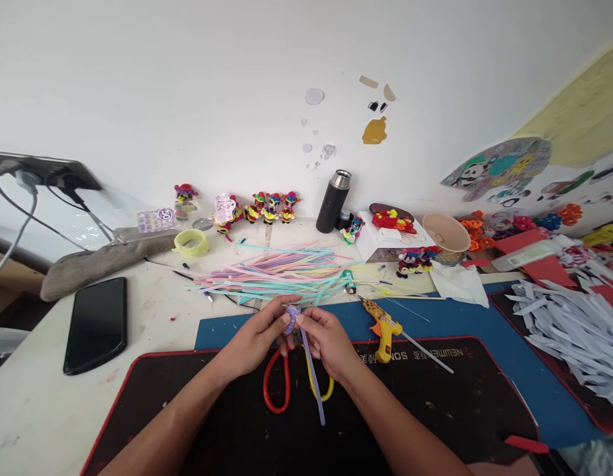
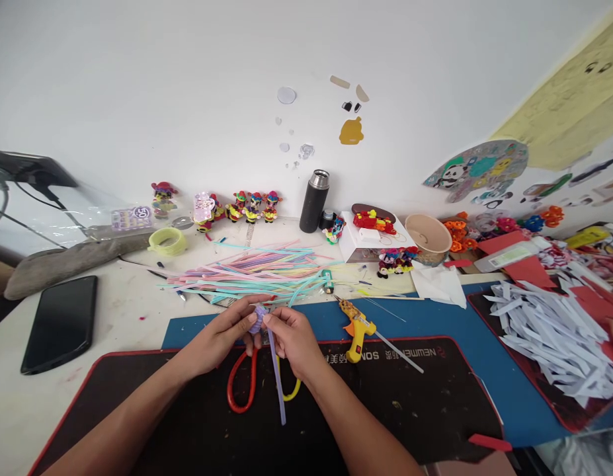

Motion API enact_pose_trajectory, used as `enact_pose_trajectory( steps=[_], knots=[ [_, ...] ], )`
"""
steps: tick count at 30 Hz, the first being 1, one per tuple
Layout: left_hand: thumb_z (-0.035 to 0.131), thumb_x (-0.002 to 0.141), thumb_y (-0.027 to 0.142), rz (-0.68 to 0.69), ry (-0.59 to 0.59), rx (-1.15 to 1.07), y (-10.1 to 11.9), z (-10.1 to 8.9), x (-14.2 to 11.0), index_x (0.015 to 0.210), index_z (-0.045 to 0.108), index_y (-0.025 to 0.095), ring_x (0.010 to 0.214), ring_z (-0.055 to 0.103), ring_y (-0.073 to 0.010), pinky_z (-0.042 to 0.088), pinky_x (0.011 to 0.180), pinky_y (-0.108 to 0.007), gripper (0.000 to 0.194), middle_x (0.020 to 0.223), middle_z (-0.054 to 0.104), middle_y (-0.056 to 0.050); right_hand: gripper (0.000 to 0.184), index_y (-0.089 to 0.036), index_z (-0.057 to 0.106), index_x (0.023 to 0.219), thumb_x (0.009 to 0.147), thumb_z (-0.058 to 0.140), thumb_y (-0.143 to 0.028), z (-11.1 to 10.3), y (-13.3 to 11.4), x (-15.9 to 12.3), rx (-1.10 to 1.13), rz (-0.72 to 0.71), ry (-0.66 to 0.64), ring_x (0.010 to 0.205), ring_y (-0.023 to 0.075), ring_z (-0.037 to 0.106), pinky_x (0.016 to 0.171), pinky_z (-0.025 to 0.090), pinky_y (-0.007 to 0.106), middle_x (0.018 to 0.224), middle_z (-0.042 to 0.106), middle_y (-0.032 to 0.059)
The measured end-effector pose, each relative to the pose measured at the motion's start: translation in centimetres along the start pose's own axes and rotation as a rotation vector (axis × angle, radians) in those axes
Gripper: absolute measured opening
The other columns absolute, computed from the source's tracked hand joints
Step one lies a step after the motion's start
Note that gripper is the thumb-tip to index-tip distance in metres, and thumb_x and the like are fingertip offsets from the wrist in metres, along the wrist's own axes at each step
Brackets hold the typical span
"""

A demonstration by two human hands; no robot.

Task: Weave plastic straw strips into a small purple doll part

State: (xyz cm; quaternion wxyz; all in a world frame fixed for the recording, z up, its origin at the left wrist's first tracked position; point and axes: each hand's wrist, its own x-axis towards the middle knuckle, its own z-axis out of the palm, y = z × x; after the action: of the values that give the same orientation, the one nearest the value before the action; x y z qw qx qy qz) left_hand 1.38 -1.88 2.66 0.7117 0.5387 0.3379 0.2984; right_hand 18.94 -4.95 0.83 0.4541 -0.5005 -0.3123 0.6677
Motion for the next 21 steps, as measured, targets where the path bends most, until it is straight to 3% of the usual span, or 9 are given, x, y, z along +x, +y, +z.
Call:
enact_pose_trajectory(
  steps=[5,10,15,21],
  knots=[
    [0.054,0.099,0.056,-0.057,0.064,0.069,0.66,0.20,-0.28,0.134,0.066,0.021,0.070,0.059,-0.0189,0.051,0.070,-0.032,0.051,0.077,0.064,-0.001,0.040,-0.020,0.060,0.074,0.079,0.081,-0.054,0.06,-0.02,-0.08,-0.028,-0.001,-0.021,0.035,0.0054,0.025,0.033,0.018,0.020,0.042,0.041,-0.0109],
    [0.054,0.098,0.060,-0.071,0.136,0.077,0.50,0.32,-0.13,0.126,0.071,0.021,0.066,0.051,-0.0159,0.044,0.064,-0.029,0.051,0.085,0.064,-0.002,0.040,-0.019,0.061,0.074,0.080,0.079,-0.055,0.35,-0.14,-0.16,-0.077,-0.021,-0.054,0.034,0.0059,0.027,0.034,0.023,0.020,0.041,0.040,-0.0115],
    [0.055,0.097,0.059,-0.087,0.109,0.031,0.08,0.28,0.06,0.123,0.069,0.019,0.063,0.046,-0.0147,0.038,0.060,-0.027,0.051,0.072,0.052,0.002,0.039,-0.019,0.063,0.074,0.079,0.079,-0.054,0.56,-0.17,-0.19,-0.094,-0.022,-0.067,0.033,0.0057,0.028,0.034,0.022,0.021,0.041,0.042,-0.0111],
    [0.056,0.097,0.056,-0.099,0.097,-0.003,0.05,0.26,0.18,0.113,0.065,0.022,0.063,0.042,-0.0138,0.037,0.061,-0.026,0.039,0.077,0.049,0.003,0.041,-0.019,0.063,0.073,0.079,0.079,-0.056,0.62,-0.09,-0.23,-0.104,-0.021,-0.076,0.033,0.0064,0.029,0.035,0.023,0.021,0.039,0.041,-0.0113]
  ],
)
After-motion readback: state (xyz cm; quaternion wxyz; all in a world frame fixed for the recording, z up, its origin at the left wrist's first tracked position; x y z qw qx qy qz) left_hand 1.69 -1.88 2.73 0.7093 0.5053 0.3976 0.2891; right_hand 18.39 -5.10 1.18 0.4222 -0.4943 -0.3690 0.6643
